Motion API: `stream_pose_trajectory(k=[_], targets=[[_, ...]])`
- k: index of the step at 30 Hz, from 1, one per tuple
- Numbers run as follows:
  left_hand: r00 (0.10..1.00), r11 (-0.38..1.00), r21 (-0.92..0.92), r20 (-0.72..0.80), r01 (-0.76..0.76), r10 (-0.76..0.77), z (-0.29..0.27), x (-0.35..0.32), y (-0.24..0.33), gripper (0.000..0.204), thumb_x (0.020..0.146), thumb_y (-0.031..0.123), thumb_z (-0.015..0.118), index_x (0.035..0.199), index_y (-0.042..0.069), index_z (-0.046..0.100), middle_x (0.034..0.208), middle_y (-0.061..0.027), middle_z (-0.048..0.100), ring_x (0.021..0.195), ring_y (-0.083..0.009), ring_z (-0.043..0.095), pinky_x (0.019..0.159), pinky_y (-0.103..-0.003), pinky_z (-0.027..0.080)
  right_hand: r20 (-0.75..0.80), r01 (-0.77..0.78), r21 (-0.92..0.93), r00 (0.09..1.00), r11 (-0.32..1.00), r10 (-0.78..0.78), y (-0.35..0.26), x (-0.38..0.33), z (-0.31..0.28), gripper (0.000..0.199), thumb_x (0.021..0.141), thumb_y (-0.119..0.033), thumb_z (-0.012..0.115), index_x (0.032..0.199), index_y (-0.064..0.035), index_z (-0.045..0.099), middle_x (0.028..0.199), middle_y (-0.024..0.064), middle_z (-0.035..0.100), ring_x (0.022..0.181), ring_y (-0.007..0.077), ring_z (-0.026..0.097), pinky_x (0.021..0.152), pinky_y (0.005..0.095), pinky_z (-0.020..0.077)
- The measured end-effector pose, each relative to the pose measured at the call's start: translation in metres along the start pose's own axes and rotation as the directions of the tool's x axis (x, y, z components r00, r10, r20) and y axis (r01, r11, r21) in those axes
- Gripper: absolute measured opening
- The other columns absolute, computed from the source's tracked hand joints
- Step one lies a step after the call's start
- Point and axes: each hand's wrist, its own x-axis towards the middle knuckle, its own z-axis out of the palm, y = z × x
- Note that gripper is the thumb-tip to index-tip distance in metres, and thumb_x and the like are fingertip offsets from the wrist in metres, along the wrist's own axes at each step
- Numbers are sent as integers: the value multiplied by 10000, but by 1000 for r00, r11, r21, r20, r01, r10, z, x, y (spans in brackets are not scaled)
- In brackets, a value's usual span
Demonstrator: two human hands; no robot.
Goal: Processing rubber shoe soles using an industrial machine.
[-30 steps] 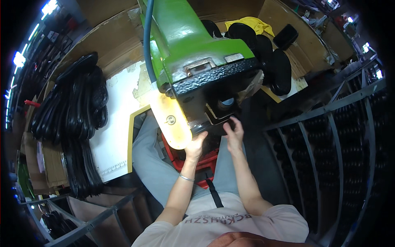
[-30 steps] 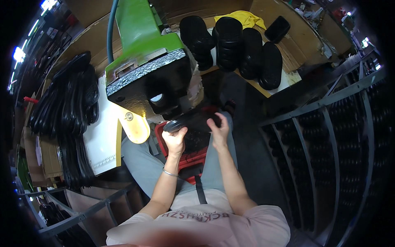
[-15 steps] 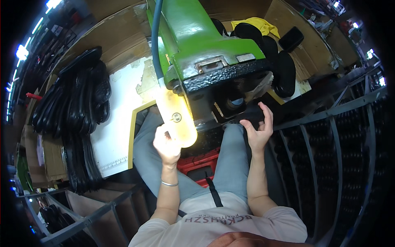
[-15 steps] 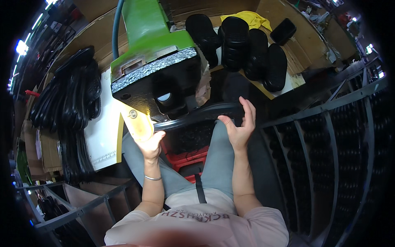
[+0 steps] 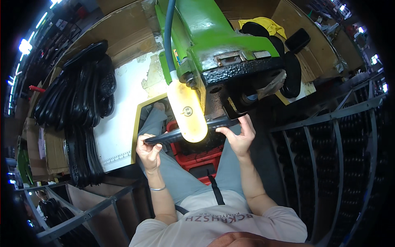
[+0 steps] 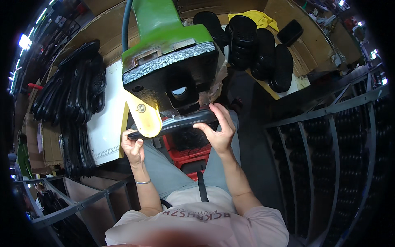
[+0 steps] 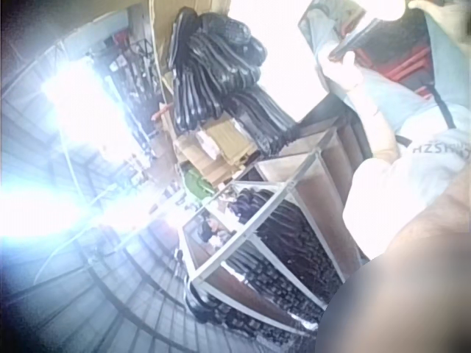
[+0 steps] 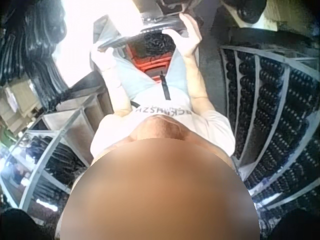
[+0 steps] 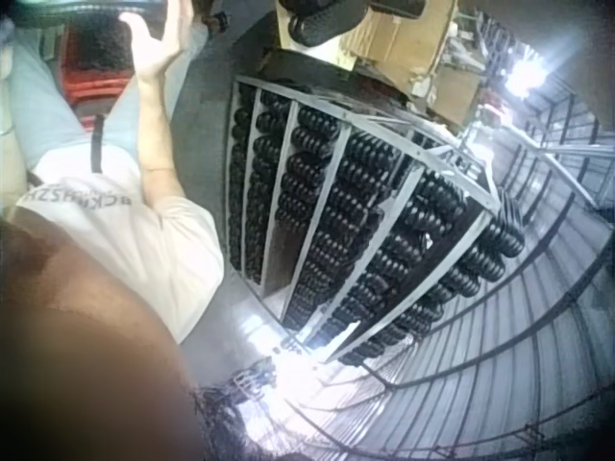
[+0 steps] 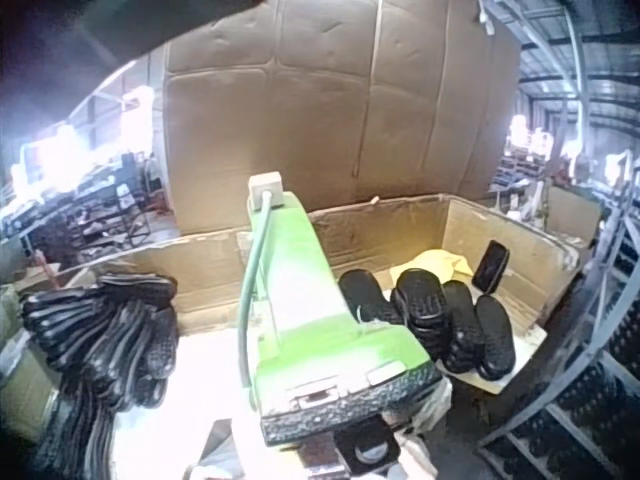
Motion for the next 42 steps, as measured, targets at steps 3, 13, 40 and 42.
stream_pose_trajectory(k=[3,13,40,42], targets=[[999,985,166,-8,50,-49,-3,0,-2,317,756,12,762,883,21,472,822,-64,507,747,-154,540,978,-562,462,19,-84,29,996,996,84,5,-1,1,582,542,-79,894,1057,4,634,1031,124,639,940,265,617,837,342,505],[965,831,498,199,-248,169,108,23,-8,226,686,-38,695,876,-14,574,834,-101,614,748,-154,610,700,-272,497,-93,-137,87,985,987,145,18,33,-87,606,657,89,802,1200,20,541,1196,89,502,1067,206,562,905,323,512],[988,797,598,154,-79,-18,-32,8,15,352,685,97,823,850,18,522,806,-92,558,787,-235,607,894,-389,483,21,239,52,971,970,-240,-20,17,27,559,530,-56,897,1026,45,660,954,143,679,812,259,671,725,326,546],[947,361,880,320,-308,29,-6,11,17,336,635,120,816,846,33,569,799,-116,610,800,-311,606,948,-472,442,38,332,-23,943,943,-331,-25,21,27,520,534,-70,897,986,39,664,930,136,680,805,265,672,717,336,549]])
